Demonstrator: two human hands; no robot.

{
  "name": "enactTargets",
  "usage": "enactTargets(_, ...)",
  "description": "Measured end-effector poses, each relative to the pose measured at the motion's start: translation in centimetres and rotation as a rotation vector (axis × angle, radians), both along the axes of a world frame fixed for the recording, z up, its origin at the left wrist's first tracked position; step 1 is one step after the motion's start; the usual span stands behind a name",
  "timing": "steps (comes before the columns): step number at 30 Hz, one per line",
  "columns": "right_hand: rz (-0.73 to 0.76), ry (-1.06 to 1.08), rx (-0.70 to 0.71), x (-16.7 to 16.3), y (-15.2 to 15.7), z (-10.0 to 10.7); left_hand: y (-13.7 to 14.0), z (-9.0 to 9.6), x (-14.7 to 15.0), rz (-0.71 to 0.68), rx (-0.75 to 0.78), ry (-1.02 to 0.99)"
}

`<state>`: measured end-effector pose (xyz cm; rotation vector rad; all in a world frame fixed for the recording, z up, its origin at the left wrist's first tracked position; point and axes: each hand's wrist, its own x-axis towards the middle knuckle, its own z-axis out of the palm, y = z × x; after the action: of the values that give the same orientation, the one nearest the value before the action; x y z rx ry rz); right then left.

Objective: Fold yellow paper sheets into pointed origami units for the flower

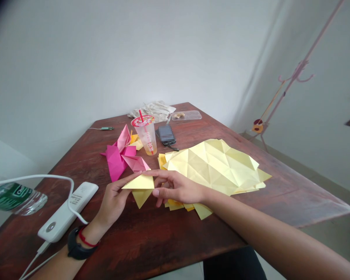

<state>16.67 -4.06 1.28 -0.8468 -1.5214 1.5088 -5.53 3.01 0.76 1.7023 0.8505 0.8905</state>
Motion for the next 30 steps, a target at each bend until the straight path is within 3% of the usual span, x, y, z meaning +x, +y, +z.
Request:
enactTargets(10,-0.062,-0.101,0.079,-0.2,0.0,-0.2,-0.3,0.0,0.1,-0.04,-0.061,-0.017)
enactTargets(15,-0.083,-0.029,0.076,-0.2,0.1,-0.1,-0.2,-0.3,0.2,-0.069,-0.117,-0.013)
enactTargets(30,-0.242,-0.037,0.089,0.4,0.5,-0.9,0.0,-0.9,-0.9,-0.381,-0.175,-0.148)
